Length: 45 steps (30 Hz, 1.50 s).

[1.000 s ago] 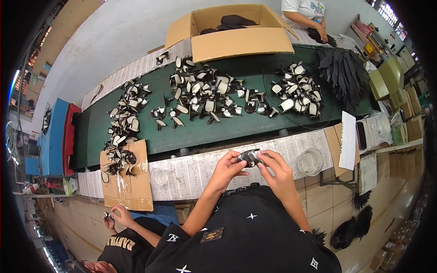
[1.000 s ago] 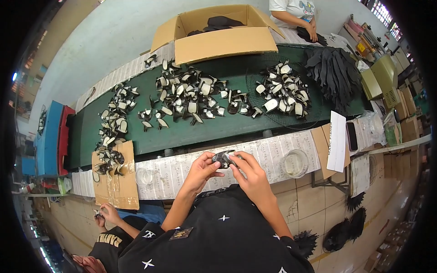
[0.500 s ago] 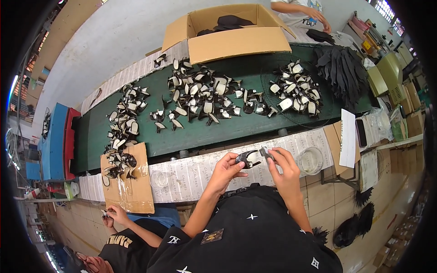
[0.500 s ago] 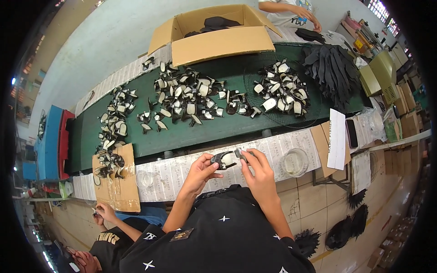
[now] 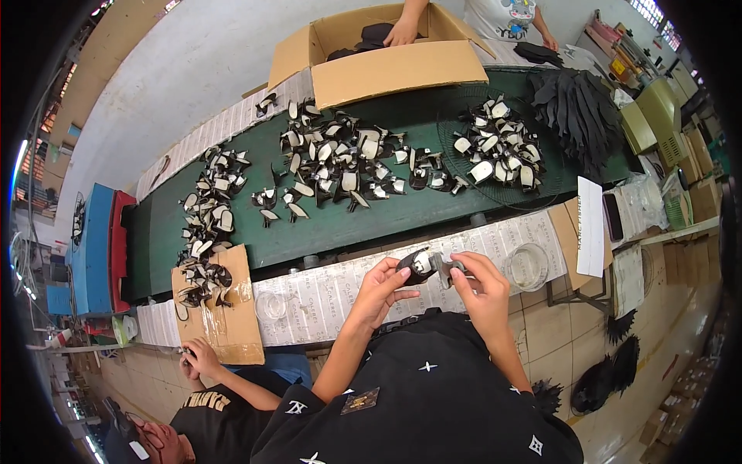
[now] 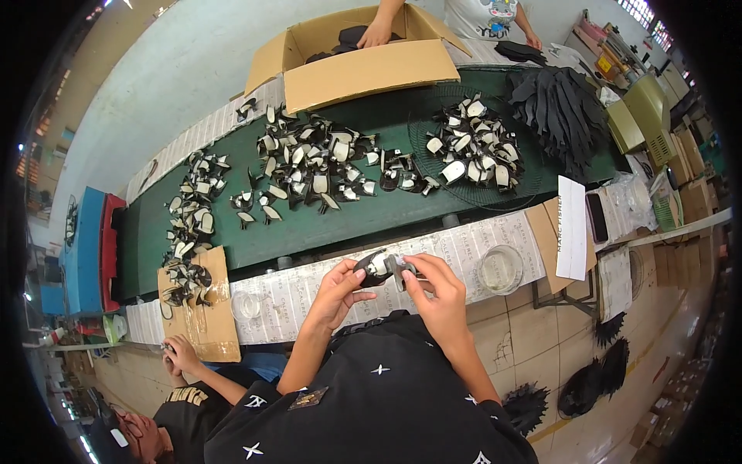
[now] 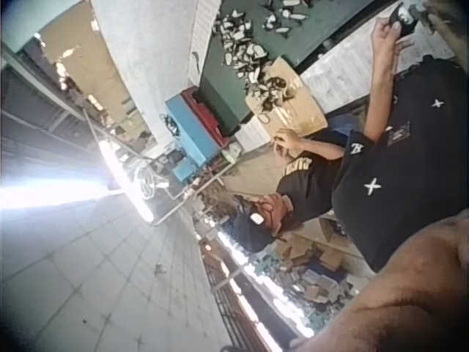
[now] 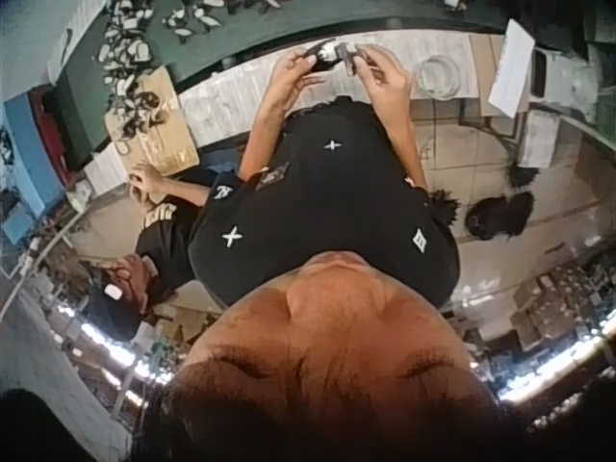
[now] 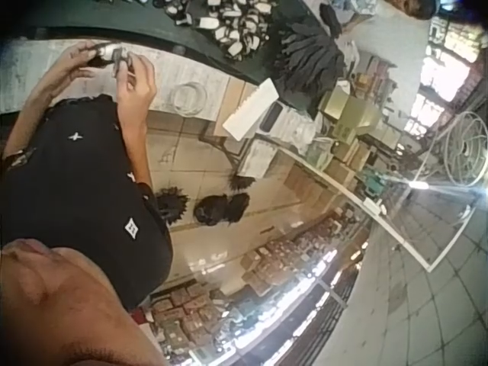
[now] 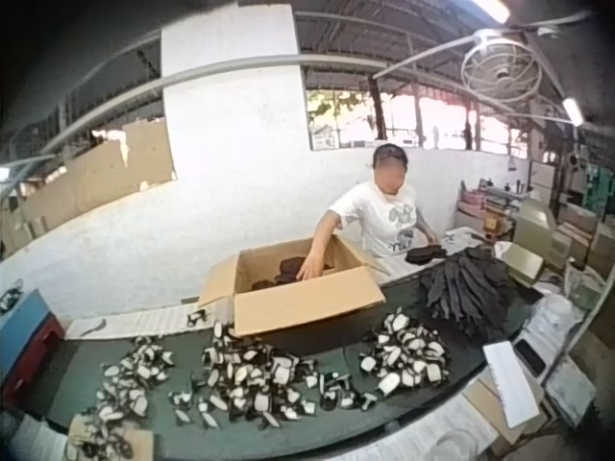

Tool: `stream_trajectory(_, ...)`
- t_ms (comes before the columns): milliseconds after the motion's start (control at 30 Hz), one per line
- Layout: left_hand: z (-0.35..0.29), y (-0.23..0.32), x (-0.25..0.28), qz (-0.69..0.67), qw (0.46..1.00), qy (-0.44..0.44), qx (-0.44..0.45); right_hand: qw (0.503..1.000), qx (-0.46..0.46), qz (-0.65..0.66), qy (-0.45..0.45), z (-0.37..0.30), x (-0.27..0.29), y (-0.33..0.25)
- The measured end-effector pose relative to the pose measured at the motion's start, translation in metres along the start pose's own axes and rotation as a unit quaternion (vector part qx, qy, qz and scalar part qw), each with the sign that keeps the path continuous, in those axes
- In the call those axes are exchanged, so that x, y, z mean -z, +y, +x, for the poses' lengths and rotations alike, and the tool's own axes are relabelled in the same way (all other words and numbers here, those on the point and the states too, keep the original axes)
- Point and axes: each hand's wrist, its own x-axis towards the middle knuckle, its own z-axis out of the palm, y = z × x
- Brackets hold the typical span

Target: Sorting and applying adhesive to small black and white shoe components at a manufacturing workstation.

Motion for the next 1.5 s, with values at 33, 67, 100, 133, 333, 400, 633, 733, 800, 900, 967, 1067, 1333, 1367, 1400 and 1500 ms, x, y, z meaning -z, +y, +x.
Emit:
stream_trajectory(33,0.0,0.0,0.0,0.0,1.0,0.001,0.0,1.0,-0.001,0.001,0.0,-0.001,-0.001,0.0)
stream_trajectory(67,0.0,-0.001,0.0,-0.006,1.0,0.001,0.002,1.0,-0.005,0.004,-0.01,-0.001,-0.003,0.0)
stream_trajectory(100,0.0,-0.001,0.0,-0.013,1.0,0.001,0.004,1.0,-0.009,0.007,-0.02,-0.002,-0.004,0.0)
stream_trajectory(133,0.001,-0.001,0.0,-0.012,1.0,0.001,0.004,1.0,-0.009,0.007,-0.02,-0.002,-0.005,0.0)
stream_trajectory(333,0.0,-0.005,0.001,-0.017,1.0,0.006,0.006,0.999,-0.004,0.011,-0.049,-0.005,-0.011,0.002)
stream_trajectory(400,0.0,-0.003,-0.001,0.003,1.0,0.017,0.003,0.997,0.046,-0.038,-0.047,-0.003,-0.01,0.003)
stream_trajectory(633,-0.001,-0.003,0.002,-0.001,1.0,0.016,0.006,0.986,0.095,-0.138,-0.022,-0.004,-0.002,0.011)
stream_trajectory(733,-0.002,-0.004,0.003,-0.004,1.0,0.011,0.01,0.985,0.102,-0.139,-0.005,-0.005,-0.002,0.008)
stream_trajectory(800,-0.002,-0.004,0.001,-0.004,1.0,0.009,0.012,0.993,0.083,-0.079,-0.012,-0.006,-0.003,0.006)
stream_trajectory(900,0.0,-0.005,0.001,-0.007,1.0,0.011,0.012,0.996,0.073,-0.047,-0.036,-0.006,-0.008,0.003)
stream_trajectory(967,0.0,-0.006,0.0,-0.007,1.0,0.012,0.008,0.995,0.074,-0.057,-0.035,-0.007,-0.008,0.004)
stream_trajectory(1067,0.0,-0.006,0.0,-0.006,1.0,0.013,0.005,0.991,0.082,-0.103,-0.024,-0.008,-0.004,0.01)
stream_trajectory(1333,0.0,-0.008,0.002,-0.012,1.0,0.018,0.01,0.989,0.093,-0.11,0.015,-0.005,0.0,0.008)
stream_trajectory(1367,0.0,-0.008,0.002,-0.015,1.0,0.015,0.011,0.992,0.09,-0.09,-0.004,-0.005,0.0,0.007)
stream_trajectory(1400,0.0,-0.008,0.001,-0.017,1.0,0.013,0.013,0.994,0.086,-0.07,-0.022,-0.005,0.001,0.007)
stream_trajectory(1500,0.001,-0.006,0.001,-0.007,1.0,0.015,0.009,0.991,0.084,-0.101,-0.011,-0.004,0.0,0.011)
